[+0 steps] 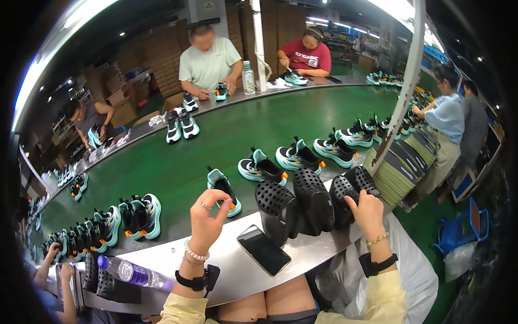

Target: Inspecting and arranging manufactured shoes on a conveyor belt.

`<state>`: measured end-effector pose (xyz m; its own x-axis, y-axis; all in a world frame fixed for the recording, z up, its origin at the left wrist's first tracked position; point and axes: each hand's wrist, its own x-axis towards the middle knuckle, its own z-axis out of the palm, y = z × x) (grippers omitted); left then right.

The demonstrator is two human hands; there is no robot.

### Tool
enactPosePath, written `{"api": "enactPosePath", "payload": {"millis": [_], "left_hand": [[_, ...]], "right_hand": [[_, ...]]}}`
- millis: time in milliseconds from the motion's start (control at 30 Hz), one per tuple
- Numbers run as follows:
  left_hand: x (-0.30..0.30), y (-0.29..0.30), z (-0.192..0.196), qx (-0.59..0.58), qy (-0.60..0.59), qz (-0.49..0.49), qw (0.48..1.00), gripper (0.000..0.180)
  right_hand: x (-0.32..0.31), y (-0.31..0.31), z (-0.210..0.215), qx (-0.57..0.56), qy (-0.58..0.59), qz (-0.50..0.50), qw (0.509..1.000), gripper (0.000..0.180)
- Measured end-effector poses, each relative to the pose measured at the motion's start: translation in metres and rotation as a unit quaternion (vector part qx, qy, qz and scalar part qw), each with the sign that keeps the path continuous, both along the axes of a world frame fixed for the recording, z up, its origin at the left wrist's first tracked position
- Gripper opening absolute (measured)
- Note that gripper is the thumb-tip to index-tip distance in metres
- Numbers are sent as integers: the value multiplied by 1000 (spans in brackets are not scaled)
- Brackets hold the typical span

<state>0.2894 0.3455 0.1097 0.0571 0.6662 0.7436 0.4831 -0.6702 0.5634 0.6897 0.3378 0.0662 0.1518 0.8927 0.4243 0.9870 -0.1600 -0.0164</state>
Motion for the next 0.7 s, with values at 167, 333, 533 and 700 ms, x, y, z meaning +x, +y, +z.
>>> {"api": "enactPosePath", "payload": {"millis": [167,333,533,700], "left_hand": [[9,1,2,84,-50,-8,995,9],[14,17,15,46,29,-23,998,8],[-20,65,-41,84,-34,118,989,15],[-50,102,-94,-49,-113,176,977,57]], "right_hand": [[7,-1,-5,13,-9,-5,1000,53],[0,-2,-9,39,3,-28,999,55],[-5,4,-8,16,0,-46,999,61],[-14,-9,52,97,16,-27,995,57]]}}
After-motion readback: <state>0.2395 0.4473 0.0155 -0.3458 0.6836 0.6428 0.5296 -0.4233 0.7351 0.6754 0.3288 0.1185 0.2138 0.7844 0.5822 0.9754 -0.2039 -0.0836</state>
